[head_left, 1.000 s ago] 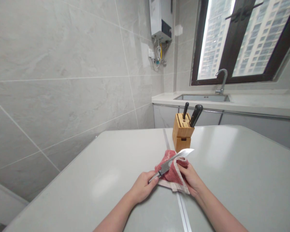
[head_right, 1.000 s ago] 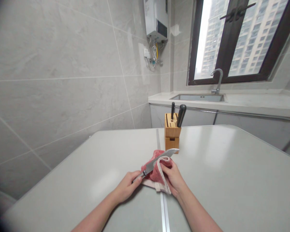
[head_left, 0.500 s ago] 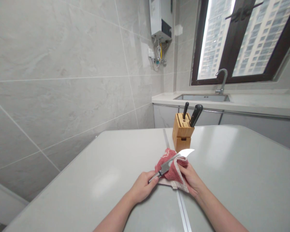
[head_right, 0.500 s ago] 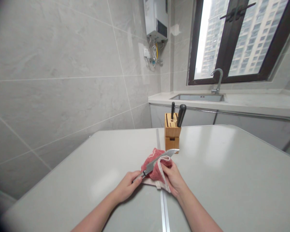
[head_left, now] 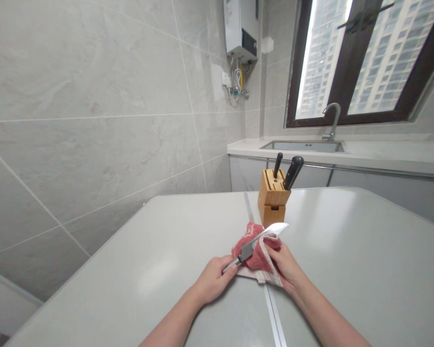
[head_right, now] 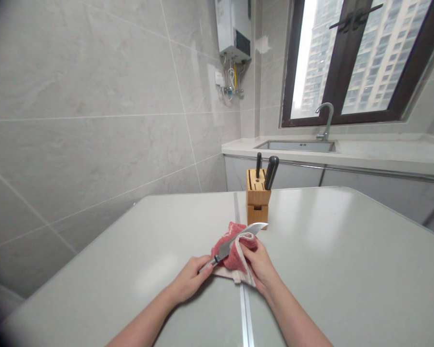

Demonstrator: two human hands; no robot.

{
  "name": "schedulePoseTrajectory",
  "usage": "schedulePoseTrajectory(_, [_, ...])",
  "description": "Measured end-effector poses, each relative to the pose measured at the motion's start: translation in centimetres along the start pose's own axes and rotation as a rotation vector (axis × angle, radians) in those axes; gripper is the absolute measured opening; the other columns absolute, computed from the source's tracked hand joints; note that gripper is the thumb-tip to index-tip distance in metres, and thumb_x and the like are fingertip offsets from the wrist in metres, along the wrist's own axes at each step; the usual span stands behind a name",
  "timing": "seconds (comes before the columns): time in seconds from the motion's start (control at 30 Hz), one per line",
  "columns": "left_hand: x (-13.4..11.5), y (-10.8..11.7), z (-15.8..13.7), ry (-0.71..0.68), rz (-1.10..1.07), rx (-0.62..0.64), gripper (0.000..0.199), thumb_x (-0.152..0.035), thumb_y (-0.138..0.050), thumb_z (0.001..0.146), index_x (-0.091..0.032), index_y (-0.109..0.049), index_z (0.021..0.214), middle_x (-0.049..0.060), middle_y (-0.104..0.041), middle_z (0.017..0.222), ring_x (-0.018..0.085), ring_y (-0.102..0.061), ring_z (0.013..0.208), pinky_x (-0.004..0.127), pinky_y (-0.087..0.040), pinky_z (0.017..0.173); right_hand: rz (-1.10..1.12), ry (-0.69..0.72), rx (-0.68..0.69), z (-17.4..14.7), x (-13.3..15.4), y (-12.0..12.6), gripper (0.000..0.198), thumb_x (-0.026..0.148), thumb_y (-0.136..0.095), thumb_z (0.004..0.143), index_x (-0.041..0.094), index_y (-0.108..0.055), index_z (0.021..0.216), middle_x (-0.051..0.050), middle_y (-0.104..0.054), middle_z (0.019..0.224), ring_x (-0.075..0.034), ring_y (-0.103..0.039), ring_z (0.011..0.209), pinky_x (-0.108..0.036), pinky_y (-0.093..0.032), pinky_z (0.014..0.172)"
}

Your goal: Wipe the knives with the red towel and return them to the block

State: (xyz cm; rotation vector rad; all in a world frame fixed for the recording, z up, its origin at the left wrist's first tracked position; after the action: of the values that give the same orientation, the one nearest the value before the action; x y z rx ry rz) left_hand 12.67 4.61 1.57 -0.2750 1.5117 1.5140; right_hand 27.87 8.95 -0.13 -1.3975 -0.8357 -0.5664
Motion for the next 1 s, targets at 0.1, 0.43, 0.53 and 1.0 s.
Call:
schedulePoseTrajectory(0.1, [0.0,0.0,0.0,0.001,0.000,0.003,0.041,-0.044,-0.029,0.091,-0.015,-0.054,0.078,-0.003,-0.045,0.066,0.011,-0.040,0.061,0.021,-0.031,0.059,-0.010,0.003,0.001,0.0,0.1,0.0,0.033,0.025,-0.076,0.061,0.018,-0.062,0.090,-0.007,-0.070,0.089,-0.023,-0.065,0.081,-0.038,-0.050,0.078])
schedulePoseTrajectory(0.43, [-0.4,0.2,0.0,-0.012,-0.011,-0.002,0.040,-0.044,-0.029,0.091,-0.014,-0.054,0.080,-0.002,-0.045,0.066,0.011,-0.039,0.061,0.021,-0.031,0.058,-0.077,0.025,-0.001,-0.1,0.4,-0.1,0.029,0.027,-0.076,0.061,0.018,-0.063,0.086,-0.006,-0.071,0.084,-0.024,-0.065,0.080,-0.036,-0.049,0.076])
schedulePoseTrajectory(0.53, [-0.5,0.2,0.0,-0.020,-0.008,-0.005,0.040,-0.044,-0.029,0.090,-0.014,-0.055,0.083,-0.002,-0.045,0.065,0.011,-0.038,0.060,0.021,-0.030,0.057,-0.098,0.033,-0.002,-0.1,0.5,-0.2,0.029,0.029,-0.075,0.061,0.019,-0.064,0.086,-0.005,-0.072,0.083,-0.024,-0.065,0.079,-0.036,-0.049,0.076])
schedulePoseTrajectory(1.0, [0.1,0.6,-0.2,0.008,-0.021,-0.083,0.010,-0.023,-0.048,0.081,-0.019,-0.043,0.089,-0.006,-0.044,0.064,0.010,-0.038,0.056,0.020,-0.030,0.056,-0.138,-0.036,0.116,-0.8,-0.8,-1.6,0.025,0.028,-0.073,0.064,0.016,-0.063,0.083,-0.004,-0.070,0.078,-0.018,-0.064,0.068,-0.031,-0.051,0.067])
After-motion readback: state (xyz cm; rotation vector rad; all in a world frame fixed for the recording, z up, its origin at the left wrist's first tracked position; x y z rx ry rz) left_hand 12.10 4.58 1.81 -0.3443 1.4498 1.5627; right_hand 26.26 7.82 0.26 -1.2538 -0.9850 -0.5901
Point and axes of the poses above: each hand's wrist, its own z-axis towards the middle knuckle, its own y-axis out of the back of the hand, x = y × z, the point moved 7 cm from there along z, towards the middle knuckle
